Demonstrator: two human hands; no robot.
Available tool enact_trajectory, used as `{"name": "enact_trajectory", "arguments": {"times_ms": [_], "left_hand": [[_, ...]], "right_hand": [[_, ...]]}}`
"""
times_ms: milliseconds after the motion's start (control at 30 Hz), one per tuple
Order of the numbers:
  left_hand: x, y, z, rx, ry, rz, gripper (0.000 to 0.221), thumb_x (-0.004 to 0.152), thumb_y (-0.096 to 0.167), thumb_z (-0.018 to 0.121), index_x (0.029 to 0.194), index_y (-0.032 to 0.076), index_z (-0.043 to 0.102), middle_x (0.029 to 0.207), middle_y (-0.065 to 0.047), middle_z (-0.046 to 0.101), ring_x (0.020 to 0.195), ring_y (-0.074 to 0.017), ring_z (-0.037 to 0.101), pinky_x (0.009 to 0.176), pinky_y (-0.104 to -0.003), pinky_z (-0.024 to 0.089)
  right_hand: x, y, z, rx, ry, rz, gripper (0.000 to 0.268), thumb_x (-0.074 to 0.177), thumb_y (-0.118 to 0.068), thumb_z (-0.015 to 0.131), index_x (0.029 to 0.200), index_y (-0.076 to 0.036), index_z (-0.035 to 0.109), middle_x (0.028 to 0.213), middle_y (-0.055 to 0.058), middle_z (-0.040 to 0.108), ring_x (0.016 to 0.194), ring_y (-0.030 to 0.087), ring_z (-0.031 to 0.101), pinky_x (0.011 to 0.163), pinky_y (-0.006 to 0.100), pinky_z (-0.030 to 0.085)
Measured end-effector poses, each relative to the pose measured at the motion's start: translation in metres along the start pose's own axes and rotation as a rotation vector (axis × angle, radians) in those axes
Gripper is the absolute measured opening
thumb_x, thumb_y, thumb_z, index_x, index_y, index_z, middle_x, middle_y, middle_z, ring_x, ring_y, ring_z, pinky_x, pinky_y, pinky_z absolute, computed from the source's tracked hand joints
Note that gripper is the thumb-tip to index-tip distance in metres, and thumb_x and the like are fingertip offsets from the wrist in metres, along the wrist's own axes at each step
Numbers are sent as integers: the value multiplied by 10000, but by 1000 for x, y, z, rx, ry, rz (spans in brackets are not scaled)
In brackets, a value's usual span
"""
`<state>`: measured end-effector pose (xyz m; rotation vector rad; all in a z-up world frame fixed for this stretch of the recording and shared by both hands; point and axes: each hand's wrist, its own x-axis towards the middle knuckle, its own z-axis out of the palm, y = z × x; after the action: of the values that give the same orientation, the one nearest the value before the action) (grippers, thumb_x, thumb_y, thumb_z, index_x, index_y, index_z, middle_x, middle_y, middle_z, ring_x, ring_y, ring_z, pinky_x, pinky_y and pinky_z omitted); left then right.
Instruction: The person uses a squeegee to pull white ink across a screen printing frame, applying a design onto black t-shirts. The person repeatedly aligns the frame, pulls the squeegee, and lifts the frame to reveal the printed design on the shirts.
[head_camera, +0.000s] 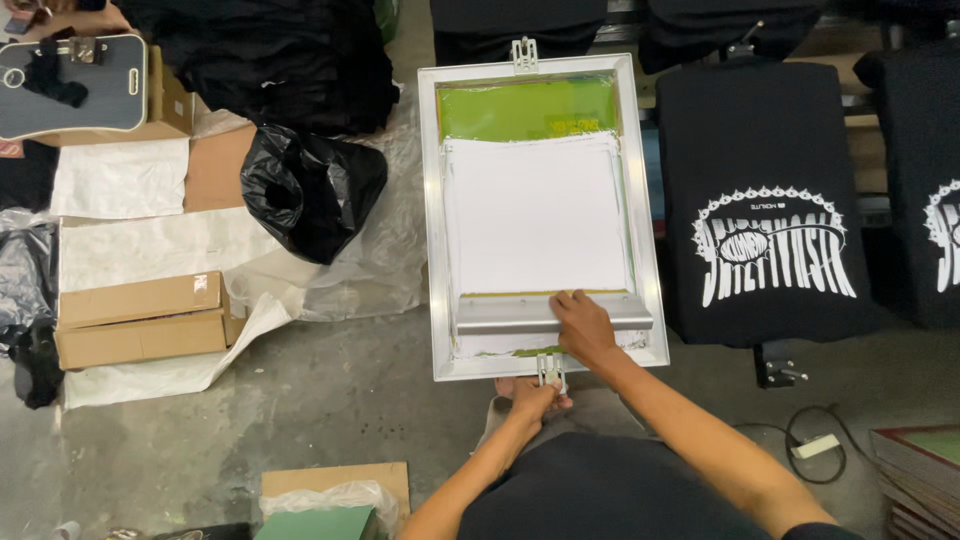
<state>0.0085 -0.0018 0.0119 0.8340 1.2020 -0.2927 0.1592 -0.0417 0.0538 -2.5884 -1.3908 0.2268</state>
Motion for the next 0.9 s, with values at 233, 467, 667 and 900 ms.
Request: {"name": "enact_trajectory", "arguments": {"times_ms": [233,467,667,900], "left_hand": [[-17,5,-2,-70,-59,65,293,753,-4,646,974,-170,552,754,-262,596,574,-329,679,491,-392,591],[-3,-5,-6,-58,-51,43,200,798,-32,622,971,-132,610,787,-225,656,558,-302,640,531,-351,575],[-8,2,-3,-32,56,-29,337,883,132,606,1121,-62,465,770,-334,670,614,-340,678,442,-333,395],[-12,2,-6,-152,65,3,268,859,55,621,1044,-118,531,788,-329,642,641,-367,660,593,-394,549]], "right_hand": [[-55,-22,14,-128,-71,-16,517,535,-122,678,1043,-125,579,1032,7,535,965,274,532,771,347,517],[-46,-25,-14,28,-47,-22,354,579,4,639,917,-25,540,925,96,496,796,320,468,480,463,416],[-42,-22,-12,28,-59,-40,282,564,62,648,797,-45,530,842,77,476,717,281,441,395,397,348],[-44,-23,-10,33,-88,-16,238,585,99,589,762,-51,535,840,69,486,717,276,443,404,379,353]]}}
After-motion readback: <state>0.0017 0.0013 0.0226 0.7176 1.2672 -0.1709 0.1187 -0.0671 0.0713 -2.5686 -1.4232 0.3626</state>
